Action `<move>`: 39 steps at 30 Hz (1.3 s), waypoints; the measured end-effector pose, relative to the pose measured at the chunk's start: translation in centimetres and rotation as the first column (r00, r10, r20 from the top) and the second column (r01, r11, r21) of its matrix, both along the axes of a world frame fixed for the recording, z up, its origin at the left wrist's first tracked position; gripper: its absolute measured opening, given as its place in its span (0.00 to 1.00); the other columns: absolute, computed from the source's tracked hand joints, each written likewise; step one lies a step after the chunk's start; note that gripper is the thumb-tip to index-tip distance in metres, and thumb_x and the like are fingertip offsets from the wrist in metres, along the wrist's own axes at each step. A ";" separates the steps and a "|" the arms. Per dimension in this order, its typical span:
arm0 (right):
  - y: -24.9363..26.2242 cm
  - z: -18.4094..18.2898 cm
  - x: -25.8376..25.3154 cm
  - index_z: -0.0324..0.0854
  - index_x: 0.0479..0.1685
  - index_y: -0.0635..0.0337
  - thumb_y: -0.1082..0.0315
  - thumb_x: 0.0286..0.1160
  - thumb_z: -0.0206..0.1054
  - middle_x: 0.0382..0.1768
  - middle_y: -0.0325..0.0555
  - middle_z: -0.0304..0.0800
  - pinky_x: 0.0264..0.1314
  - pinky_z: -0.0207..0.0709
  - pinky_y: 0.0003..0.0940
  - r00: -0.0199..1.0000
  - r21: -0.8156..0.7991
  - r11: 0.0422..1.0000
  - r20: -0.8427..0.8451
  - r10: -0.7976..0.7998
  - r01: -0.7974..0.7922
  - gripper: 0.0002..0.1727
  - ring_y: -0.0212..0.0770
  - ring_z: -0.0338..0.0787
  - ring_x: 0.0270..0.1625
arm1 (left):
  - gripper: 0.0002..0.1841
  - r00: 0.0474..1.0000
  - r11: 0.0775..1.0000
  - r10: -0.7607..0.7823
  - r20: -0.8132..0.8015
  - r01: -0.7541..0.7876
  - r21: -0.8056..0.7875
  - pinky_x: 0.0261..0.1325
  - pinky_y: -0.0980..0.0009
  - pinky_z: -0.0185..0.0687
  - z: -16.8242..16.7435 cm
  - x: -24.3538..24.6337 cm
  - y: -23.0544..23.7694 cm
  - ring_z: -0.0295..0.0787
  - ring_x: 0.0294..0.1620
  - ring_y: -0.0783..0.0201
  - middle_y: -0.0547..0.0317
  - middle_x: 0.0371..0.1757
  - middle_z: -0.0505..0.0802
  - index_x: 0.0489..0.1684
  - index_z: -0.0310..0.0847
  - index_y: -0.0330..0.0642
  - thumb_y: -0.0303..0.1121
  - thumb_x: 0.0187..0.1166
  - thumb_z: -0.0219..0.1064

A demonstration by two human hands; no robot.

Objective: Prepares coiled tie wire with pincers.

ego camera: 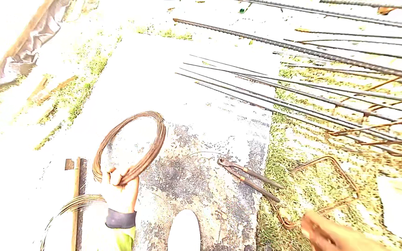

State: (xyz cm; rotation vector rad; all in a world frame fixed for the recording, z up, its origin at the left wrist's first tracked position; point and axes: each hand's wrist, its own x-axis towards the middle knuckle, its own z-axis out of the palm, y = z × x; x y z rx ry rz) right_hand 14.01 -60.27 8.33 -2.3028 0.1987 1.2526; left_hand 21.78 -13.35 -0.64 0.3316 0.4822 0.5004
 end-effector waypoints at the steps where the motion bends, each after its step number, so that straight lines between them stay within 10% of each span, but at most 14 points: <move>1: 1.3 1.2 1.4 0.74 0.65 0.65 0.57 0.91 0.53 0.39 0.58 0.91 0.41 0.84 0.64 0.992 0.071 0.995 0.099 -0.076 0.069 0.20 0.59 0.92 0.36 | 0.30 0.999 0.999 0.009 0.035 -0.007 -0.038 0.26 0.67 0.85 -0.6 -0.9 -0.6 0.80 0.13 0.67 0.65 0.09 0.78 0.22 0.75 0.48 0.52 0.94 0.36; 5: 12.4 -0.3 5.1 0.74 0.65 0.60 0.63 0.87 0.52 0.39 0.48 0.90 0.38 0.87 0.50 0.942 0.220 0.962 0.256 -0.216 0.161 0.16 0.47 0.92 0.36 | 0.32 0.995 0.985 0.047 0.092 -0.031 -0.172 0.27 0.66 0.85 -0.7 -3.4 -3.0 0.83 0.15 0.64 0.61 0.12 0.80 0.20 0.76 0.44 0.52 0.94 0.39; 9: 21.5 -6.7 8.0 0.77 0.77 0.53 0.66 0.87 0.50 0.51 0.52 0.92 0.53 0.84 0.50 0.987 0.286 0.948 0.043 -0.156 0.137 0.23 0.49 0.92 0.47 | 0.32 0.990 0.985 0.060 0.128 -0.038 -0.169 0.29 0.66 0.88 -0.6 -4.6 -3.8 0.86 0.17 0.63 0.60 0.12 0.82 0.20 0.79 0.43 0.52 0.94 0.41; 10: 23.1 -8.0 8.2 0.78 0.77 0.50 0.65 0.88 0.50 0.46 0.48 0.90 0.44 0.81 0.43 0.972 0.392 0.892 -0.022 -0.233 0.223 0.23 0.43 0.87 0.38 | 0.32 0.990 0.984 0.053 0.130 -0.029 -0.177 0.30 0.65 0.88 -0.7 -4.8 -3.7 0.86 0.17 0.62 0.60 0.13 0.83 0.20 0.79 0.43 0.52 0.93 0.42; 12: 25.5 -9.4 7.8 0.77 0.76 0.53 0.68 0.90 0.49 0.26 0.36 0.72 0.18 0.61 0.25 0.808 0.577 0.570 -0.357 -0.468 0.585 0.21 0.30 0.66 0.17 | 0.30 0.995 0.979 0.044 0.084 -0.026 -0.203 0.31 0.67 0.88 -1.1 -5.2 -3.6 0.85 0.17 0.64 0.61 0.13 0.82 0.21 0.78 0.45 0.51 0.93 0.44; 15: 26.4 -10.1 6.9 0.72 0.61 0.51 0.69 0.88 0.46 0.18 0.31 0.65 0.11 0.55 0.20 0.461 0.456 0.127 -0.768 -0.445 0.881 0.13 0.25 0.60 0.12 | 0.30 1.000 0.976 -0.015 -0.017 0.011 -0.219 0.36 0.65 0.90 -1.5 -6.1 -3.9 0.87 0.21 0.64 0.63 0.16 0.83 0.23 0.79 0.47 0.55 0.92 0.43; 20: 26.0 -11.9 4.6 0.73 0.47 0.51 0.60 0.92 0.37 0.16 0.32 0.67 0.12 0.58 0.19 0.343 0.389 -0.081 -0.878 -0.333 0.918 0.18 0.26 0.63 0.11 | 0.29 0.972 0.973 -0.146 -0.186 0.107 -0.204 0.46 0.58 0.93 -2.7 -7.1 -4.1 0.93 0.30 0.59 0.61 0.24 0.89 0.28 0.81 0.47 0.53 0.93 0.41; 23: 26.2 -11.8 4.1 0.77 0.59 0.51 0.57 0.94 0.43 0.16 0.31 0.64 0.11 0.57 0.20 0.400 0.440 -0.022 -0.834 -0.380 0.898 0.17 0.26 0.61 0.11 | 0.23 0.856 0.970 -0.193 -0.480 0.094 -0.223 0.50 0.58 0.92 -2.2 -7.7 -3.9 0.93 0.36 0.58 0.57 0.31 0.90 0.37 0.78 0.46 0.53 0.92 0.47; 25: 26.2 -11.6 4.1 0.75 0.73 0.52 0.60 0.92 0.53 0.18 0.30 0.62 0.12 0.56 0.20 0.481 0.509 0.045 -0.776 -0.407 0.860 0.18 0.26 0.60 0.12 | 0.19 0.614 0.981 -0.187 -0.767 0.162 -0.110 0.60 0.58 0.87 -0.4 -8.6 -4.1 0.89 0.53 0.57 0.51 0.53 0.89 0.66 0.73 0.42 0.47 0.90 0.57; 27: 26.2 -11.4 3.9 0.74 0.75 0.52 0.59 0.91 0.56 0.18 0.31 0.62 0.12 0.57 0.20 0.542 0.559 0.088 -0.734 -0.409 0.824 0.19 0.26 0.60 0.12 | 0.15 0.367 0.884 0.100 -0.925 0.394 0.252 0.35 0.70 0.77 0.3 -9.6 -5.1 0.81 0.34 0.68 0.57 0.39 0.85 0.58 0.74 0.40 0.39 0.84 0.68; 29: 26.2 -11.3 3.8 0.74 0.77 0.52 0.59 0.91 0.57 0.19 0.31 0.63 0.12 0.57 0.20 0.593 0.598 0.125 -0.703 -0.391 0.792 0.20 0.25 0.59 0.12 | 0.24 0.548 0.487 0.284 -0.786 0.624 0.611 0.49 0.72 0.78 0.8 -10.5 -5.2 0.80 0.44 0.69 0.53 0.49 0.84 0.68 0.74 0.28 0.32 0.76 0.72; 31: 26.4 -11.0 3.7 0.76 0.76 0.51 0.59 0.90 0.59 0.20 0.30 0.63 0.12 0.56 0.20 0.633 0.622 0.170 -0.671 -0.387 0.764 0.20 0.25 0.58 0.13 | 0.31 0.707 -0.079 0.189 -0.682 0.703 0.707 0.72 0.51 0.74 0.8 -9.2 -3.6 0.81 0.68 0.56 0.50 0.66 0.88 0.73 0.79 0.36 0.48 0.74 0.68; 33: 26.6 -10.8 3.5 0.79 0.70 0.53 0.60 0.89 0.61 0.20 0.31 0.65 0.13 0.55 0.21 0.671 0.650 0.212 -0.621 -0.404 0.730 0.17 0.25 0.58 0.13 | 0.34 0.682 -0.334 -0.003 -0.732 0.689 0.643 0.79 0.44 0.67 0.6 -6.9 -2.8 0.76 0.78 0.54 0.57 0.75 0.85 0.81 0.76 0.45 0.57 0.81 0.61; 39: 25.8 -10.1 3.7 0.82 0.61 0.56 0.61 0.84 0.63 0.39 0.35 0.90 0.40 0.79 0.26 0.895 0.740 0.532 -0.217 -0.389 0.411 0.14 0.27 0.85 0.34 | 0.20 0.671 -0.176 -0.286 -0.684 0.665 0.725 0.60 0.69 0.93 -1.1 -6.3 -3.4 0.94 0.56 0.67 0.61 0.67 0.92 0.75 0.80 0.41 0.35 0.86 0.63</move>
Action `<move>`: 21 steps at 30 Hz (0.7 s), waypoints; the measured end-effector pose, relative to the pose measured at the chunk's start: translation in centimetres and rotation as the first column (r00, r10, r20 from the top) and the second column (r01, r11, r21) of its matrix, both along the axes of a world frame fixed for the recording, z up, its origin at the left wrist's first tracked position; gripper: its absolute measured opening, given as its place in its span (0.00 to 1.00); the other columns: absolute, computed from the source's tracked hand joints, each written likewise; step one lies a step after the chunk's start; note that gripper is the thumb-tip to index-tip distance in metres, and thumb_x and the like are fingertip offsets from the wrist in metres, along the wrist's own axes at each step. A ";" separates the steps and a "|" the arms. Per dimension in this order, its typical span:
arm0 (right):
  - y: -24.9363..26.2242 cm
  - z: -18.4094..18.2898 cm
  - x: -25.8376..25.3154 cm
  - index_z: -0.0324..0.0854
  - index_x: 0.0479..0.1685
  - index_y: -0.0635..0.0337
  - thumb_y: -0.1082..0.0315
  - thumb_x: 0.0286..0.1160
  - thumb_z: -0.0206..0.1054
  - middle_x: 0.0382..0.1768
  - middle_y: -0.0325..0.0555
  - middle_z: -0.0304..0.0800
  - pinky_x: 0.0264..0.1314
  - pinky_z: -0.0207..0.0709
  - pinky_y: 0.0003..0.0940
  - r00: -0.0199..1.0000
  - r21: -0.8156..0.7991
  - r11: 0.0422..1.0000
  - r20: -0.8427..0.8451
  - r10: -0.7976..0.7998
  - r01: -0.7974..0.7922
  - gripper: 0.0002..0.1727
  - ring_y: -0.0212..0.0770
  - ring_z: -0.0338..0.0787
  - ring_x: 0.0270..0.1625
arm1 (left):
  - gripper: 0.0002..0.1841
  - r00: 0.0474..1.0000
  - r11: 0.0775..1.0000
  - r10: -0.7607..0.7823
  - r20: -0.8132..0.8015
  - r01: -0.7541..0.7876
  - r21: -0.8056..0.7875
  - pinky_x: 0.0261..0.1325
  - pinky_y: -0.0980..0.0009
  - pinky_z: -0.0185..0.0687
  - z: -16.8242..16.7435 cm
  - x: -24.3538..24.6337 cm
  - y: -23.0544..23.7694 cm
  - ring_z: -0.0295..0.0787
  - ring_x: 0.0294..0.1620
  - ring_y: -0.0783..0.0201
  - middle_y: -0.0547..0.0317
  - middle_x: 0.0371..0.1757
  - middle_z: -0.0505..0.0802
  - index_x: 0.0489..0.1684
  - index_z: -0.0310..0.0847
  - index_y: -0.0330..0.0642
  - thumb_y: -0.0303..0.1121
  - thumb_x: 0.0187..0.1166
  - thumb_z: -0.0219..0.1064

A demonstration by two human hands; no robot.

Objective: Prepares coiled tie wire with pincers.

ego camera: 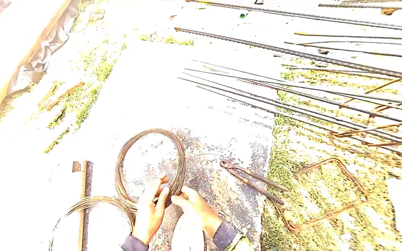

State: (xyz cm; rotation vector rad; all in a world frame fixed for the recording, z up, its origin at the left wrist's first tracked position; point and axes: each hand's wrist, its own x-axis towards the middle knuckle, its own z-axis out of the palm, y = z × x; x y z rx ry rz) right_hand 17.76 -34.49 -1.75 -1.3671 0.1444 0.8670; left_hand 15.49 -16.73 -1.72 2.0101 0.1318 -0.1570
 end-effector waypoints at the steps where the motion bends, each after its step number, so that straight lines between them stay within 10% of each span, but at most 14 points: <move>1: -0.2 0.6 0.4 0.81 0.57 0.56 0.61 0.80 0.62 0.37 0.36 0.87 0.45 0.81 0.32 0.996 -0.128 0.988 0.014 0.084 -0.081 0.14 0.30 0.86 0.37 | 0.22 0.999 0.999 -0.034 -0.013 0.034 0.007 0.57 0.68 0.94 -0.1 -0.4 -0.1 0.94 0.54 0.67 0.62 0.71 0.90 0.77 0.78 0.42 0.36 0.85 0.64; 4: -0.6 2.3 1.4 0.80 0.39 0.56 0.57 0.84 0.53 0.27 0.40 0.77 0.39 0.75 0.41 0.971 -0.318 0.917 -0.099 0.218 -0.239 0.14 0.38 0.79 0.30 | 0.32 0.972 0.964 -0.235 -0.007 0.234 0.129 0.73 0.64 0.84 -0.6 -1.5 0.1 0.86 0.70 0.69 0.64 0.80 0.83 0.86 0.69 0.46 0.41 0.82 0.70; 6: -1.2 2.3 1.5 0.76 0.28 0.53 0.56 0.90 0.41 0.16 0.34 0.70 0.22 0.64 0.30 0.968 -0.206 0.963 -0.217 0.127 -0.173 0.23 0.31 0.68 0.16 | 0.31 0.952 0.937 -0.302 0.056 0.286 0.199 0.80 0.62 0.79 -1.2 -2.0 0.2 0.82 0.77 0.66 0.60 0.79 0.84 0.86 0.72 0.48 0.40 0.81 0.71; 8: -2.2 1.8 1.9 0.78 0.39 0.52 0.46 0.94 0.35 0.22 0.34 0.80 0.18 0.64 0.23 0.931 -0.032 0.995 -0.356 0.080 -0.098 0.29 0.28 0.69 0.15 | 0.25 0.940 0.926 -0.319 0.118 0.283 0.252 0.77 0.64 0.81 -1.5 -2.2 -0.1 0.83 0.75 0.66 0.61 0.78 0.85 0.80 0.79 0.58 0.36 0.82 0.67; 11: -3.2 1.2 2.2 0.84 0.41 0.52 0.33 0.84 0.54 0.27 0.33 0.82 0.20 0.66 0.22 0.943 0.032 0.987 -0.292 0.159 -0.157 0.30 0.26 0.72 0.17 | 0.19 0.939 0.916 -0.313 0.142 0.259 0.305 0.72 0.60 0.84 -1.5 -2.5 -1.0 0.85 0.72 0.64 0.62 0.77 0.86 0.69 0.88 0.66 0.35 0.85 0.62; 14: -3.9 0.7 2.5 0.87 0.47 0.54 0.46 0.72 0.77 0.31 0.33 0.88 0.27 0.71 0.24 0.956 0.034 0.964 -0.125 0.267 -0.265 0.21 0.26 0.77 0.23 | 0.22 0.936 0.911 -0.339 0.093 0.302 0.279 0.70 0.55 0.85 -1.3 -2.4 -1.1 0.84 0.75 0.63 0.65 0.82 0.82 0.72 0.86 0.71 0.34 0.86 0.59; 19: -4.9 0.0 2.7 0.87 0.48 0.56 0.53 0.73 0.78 0.35 0.36 0.93 0.33 0.82 0.27 0.923 0.032 0.927 -0.085 0.374 -0.373 0.17 0.29 0.87 0.29 | 0.40 0.899 0.916 -0.326 -0.292 0.225 -0.331 0.75 0.62 0.85 2.2 0.3 0.4 0.88 0.71 0.62 0.57 0.78 0.86 0.96 0.45 0.43 0.25 0.81 0.61; 21: -4.7 -0.2 2.3 0.86 0.45 0.56 0.55 0.71 0.79 0.33 0.35 0.92 0.32 0.82 0.26 0.934 0.018 0.938 -0.087 0.346 -0.346 0.15 0.29 0.86 0.27 | 0.36 0.819 0.922 -0.297 -0.491 0.113 -0.369 0.66 0.58 0.88 3.0 2.2 0.8 0.92 0.62 0.59 0.53 0.68 0.91 0.94 0.52 0.46 0.38 0.83 0.60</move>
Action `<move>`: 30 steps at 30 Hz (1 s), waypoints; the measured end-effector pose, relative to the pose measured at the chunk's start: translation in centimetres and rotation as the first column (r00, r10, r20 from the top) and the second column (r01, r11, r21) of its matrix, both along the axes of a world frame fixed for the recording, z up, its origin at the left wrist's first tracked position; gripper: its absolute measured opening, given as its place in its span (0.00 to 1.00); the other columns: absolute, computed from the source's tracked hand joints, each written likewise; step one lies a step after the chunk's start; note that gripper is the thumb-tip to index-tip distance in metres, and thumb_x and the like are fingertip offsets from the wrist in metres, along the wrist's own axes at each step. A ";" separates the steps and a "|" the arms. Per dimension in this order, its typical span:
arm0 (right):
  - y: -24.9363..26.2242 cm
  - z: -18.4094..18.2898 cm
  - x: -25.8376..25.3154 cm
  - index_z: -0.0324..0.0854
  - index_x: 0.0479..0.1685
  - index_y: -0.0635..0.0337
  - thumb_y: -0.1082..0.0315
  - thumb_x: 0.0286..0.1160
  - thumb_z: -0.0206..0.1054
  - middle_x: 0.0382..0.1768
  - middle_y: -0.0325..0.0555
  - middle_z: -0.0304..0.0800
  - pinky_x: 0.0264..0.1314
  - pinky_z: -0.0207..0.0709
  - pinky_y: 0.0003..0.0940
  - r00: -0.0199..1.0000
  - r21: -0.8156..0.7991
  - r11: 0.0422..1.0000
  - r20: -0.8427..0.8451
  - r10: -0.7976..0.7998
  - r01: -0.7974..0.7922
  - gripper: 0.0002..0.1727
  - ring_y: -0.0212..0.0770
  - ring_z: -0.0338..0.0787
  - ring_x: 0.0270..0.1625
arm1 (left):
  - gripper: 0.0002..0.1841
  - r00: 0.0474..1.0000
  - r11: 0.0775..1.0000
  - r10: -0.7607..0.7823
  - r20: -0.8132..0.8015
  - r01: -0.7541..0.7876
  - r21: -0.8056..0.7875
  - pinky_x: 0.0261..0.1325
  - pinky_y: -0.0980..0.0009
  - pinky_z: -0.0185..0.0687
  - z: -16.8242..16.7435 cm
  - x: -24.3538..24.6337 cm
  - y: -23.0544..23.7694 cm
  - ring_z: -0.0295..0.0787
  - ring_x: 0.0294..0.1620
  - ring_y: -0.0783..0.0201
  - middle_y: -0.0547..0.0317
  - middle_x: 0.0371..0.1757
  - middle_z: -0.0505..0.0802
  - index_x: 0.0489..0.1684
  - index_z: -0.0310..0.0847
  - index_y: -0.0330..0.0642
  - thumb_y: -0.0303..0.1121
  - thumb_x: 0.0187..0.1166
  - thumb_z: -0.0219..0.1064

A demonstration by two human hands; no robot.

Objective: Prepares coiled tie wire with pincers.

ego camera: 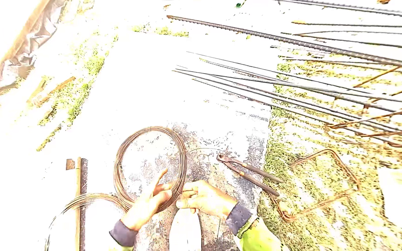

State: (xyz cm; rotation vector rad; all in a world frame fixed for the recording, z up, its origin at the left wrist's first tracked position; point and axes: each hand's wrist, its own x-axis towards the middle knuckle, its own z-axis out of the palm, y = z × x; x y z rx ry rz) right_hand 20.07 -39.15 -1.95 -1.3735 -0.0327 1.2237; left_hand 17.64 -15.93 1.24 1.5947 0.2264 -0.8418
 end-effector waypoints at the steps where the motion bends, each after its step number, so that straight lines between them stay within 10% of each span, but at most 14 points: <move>1: 0.3 0.1 -0.2 0.86 0.45 0.56 0.57 0.70 0.80 0.33 0.35 0.92 0.31 0.82 0.26 1.000 -0.014 1.000 -0.004 -0.027 0.027 0.15 0.29 0.86 0.26 | 0.31 0.998 0.999 -0.033 -0.058 0.035 0.026 0.61 0.59 0.89 -0.1 0.8 0.0 0.93 0.56 0.60 0.53 0.62 0.92 0.89 0.62 0.46 0.45 0.86 0.57; 6: 0.9 0.1 -1.4 0.89 0.52 0.54 0.58 0.63 0.85 0.36 0.38 0.96 0.32 0.86 0.29 0.989 -0.064 0.987 0.004 -0.146 0.146 0.20 0.33 0.91 0.27 | 0.18 0.976 0.976 -0.216 -0.035 0.217 0.018 0.40 0.69 0.91 -1.5 2.8 -0.9 0.90 0.32 0.68 0.61 0.42 0.92 0.53 0.87 0.44 0.50 0.85 0.65; 13: -0.3 0.9 -2.7 0.91 0.49 0.56 0.51 0.74 0.77 0.33 0.37 0.95 0.41 0.88 0.31 0.947 -0.012 0.967 0.204 -0.247 0.255 0.18 0.32 0.92 0.33 | 0.16 0.989 0.986 -0.143 0.029 0.140 0.095 0.35 0.72 0.91 -1.0 2.6 -2.7 0.90 0.28 0.69 0.61 0.44 0.93 0.56 0.87 0.43 0.46 0.85 0.67; 21: 0.3 2.3 -1.5 0.95 0.43 0.50 0.47 0.65 0.80 0.35 0.33 0.97 0.44 0.89 0.33 0.952 -0.348 0.909 0.273 -0.135 0.229 0.17 0.29 0.93 0.34 | 0.18 0.987 0.984 -0.156 0.028 0.152 0.093 0.37 0.72 0.92 -0.6 2.6 -2.5 0.90 0.30 0.68 0.59 0.47 0.92 0.57 0.87 0.43 0.47 0.87 0.64; 30: 2.5 5.3 -2.0 0.92 0.41 0.49 0.55 0.77 0.68 0.38 0.38 0.95 0.51 0.86 0.44 0.919 -0.674 0.696 0.391 0.054 0.246 0.11 0.39 0.94 0.45 | 0.20 0.975 0.973 -0.224 -0.011 0.223 -0.051 0.47 0.71 0.91 -0.6 2.7 -2.0 0.92 0.39 0.67 0.56 0.54 0.93 0.74 0.75 0.38 0.31 0.85 0.64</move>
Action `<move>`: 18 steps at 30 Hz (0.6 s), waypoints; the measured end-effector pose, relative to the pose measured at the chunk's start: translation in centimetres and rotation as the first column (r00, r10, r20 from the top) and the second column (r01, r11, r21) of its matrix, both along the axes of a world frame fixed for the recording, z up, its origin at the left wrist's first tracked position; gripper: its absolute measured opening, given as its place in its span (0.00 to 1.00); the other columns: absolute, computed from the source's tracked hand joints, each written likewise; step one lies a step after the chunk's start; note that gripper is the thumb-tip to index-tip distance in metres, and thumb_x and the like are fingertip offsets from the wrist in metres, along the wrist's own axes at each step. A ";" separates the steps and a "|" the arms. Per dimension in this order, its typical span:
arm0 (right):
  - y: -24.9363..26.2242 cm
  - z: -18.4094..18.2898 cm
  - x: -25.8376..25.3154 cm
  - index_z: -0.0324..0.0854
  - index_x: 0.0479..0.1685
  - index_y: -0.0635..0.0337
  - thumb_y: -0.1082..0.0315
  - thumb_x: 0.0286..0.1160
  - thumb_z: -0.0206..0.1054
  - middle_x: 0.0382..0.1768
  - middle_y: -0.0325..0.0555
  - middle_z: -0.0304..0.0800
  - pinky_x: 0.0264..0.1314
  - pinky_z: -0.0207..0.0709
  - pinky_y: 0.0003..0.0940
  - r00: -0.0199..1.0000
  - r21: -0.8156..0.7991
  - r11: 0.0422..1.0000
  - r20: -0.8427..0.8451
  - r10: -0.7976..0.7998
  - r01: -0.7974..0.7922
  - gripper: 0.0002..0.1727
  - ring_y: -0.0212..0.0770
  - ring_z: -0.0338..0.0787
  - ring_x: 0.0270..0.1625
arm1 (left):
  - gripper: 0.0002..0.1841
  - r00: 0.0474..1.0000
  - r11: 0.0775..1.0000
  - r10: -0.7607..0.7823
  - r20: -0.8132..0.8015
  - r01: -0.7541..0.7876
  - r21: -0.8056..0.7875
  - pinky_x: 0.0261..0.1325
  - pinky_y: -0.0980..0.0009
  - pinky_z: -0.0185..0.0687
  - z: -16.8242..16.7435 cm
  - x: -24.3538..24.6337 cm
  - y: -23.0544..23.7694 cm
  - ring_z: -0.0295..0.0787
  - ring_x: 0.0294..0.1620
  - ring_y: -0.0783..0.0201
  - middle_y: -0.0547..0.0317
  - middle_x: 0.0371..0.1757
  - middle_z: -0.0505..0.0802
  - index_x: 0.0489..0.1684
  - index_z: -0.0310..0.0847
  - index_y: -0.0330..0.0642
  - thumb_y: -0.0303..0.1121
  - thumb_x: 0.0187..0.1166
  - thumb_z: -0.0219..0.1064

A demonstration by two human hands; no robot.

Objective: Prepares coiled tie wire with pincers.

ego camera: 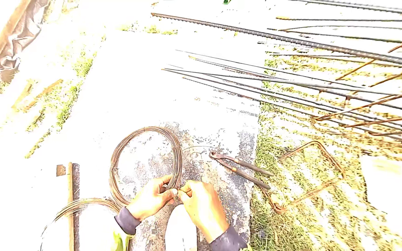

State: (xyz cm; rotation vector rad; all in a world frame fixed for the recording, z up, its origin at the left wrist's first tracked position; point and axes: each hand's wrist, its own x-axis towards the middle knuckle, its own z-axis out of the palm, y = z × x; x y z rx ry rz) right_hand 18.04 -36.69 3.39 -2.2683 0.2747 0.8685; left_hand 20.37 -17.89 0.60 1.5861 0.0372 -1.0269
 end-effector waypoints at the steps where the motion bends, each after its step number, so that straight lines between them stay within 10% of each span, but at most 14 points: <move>1: 0.3 -0.2 -0.7 0.92 0.39 0.50 0.56 0.76 0.68 0.35 0.37 0.95 0.48 0.87 0.42 0.996 -0.004 0.998 0.065 -0.057 0.058 0.11 0.37 0.94 0.41 | 0.20 1.000 0.999 0.029 0.007 -0.030 0.014 0.46 0.71 0.91 0.0 0.0 -0.4 0.92 0.38 0.67 0.57 0.53 0.93 0.74 0.75 0.37 0.32 0.85 0.64; 6: 1.6 -1.8 -3.6 0.95 0.44 0.55 0.66 0.72 0.74 0.33 0.34 0.98 0.41 0.93 0.26 0.812 0.405 0.760 0.068 -0.579 0.508 0.08 0.27 0.95 0.33 | 0.23 0.988 0.982 0.111 0.106 -0.125 0.143 0.46 0.72 0.91 -0.3 0.0 -1.9 0.92 0.37 0.68 0.57 0.50 0.93 0.76 0.74 0.37 0.35 0.85 0.64; 11: 0.9 -1.1 -3.0 0.84 0.54 0.74 0.75 0.80 0.69 0.38 0.57 0.94 0.43 0.93 0.36 0.324 0.428 -0.020 -0.713 -0.622 0.904 0.11 0.45 0.96 0.36 | 0.24 0.979 0.970 0.177 0.099 -0.191 0.150 0.49 0.71 0.92 -0.5 0.0 -2.5 0.94 0.40 0.67 0.55 0.55 0.93 0.77 0.74 0.36 0.34 0.83 0.65; 18: -0.2 -3.8 -2.7 0.85 0.61 0.67 0.72 0.79 0.70 0.39 0.51 0.90 0.36 0.86 0.30 0.419 0.484 -0.002 -0.760 -0.496 0.875 0.15 0.37 0.87 0.30 | 0.20 0.979 0.978 0.189 0.070 -0.194 0.070 0.44 0.70 0.93 0.7 0.0 -1.3 0.91 0.37 0.65 0.52 0.64 0.86 0.71 0.80 0.39 0.29 0.81 0.66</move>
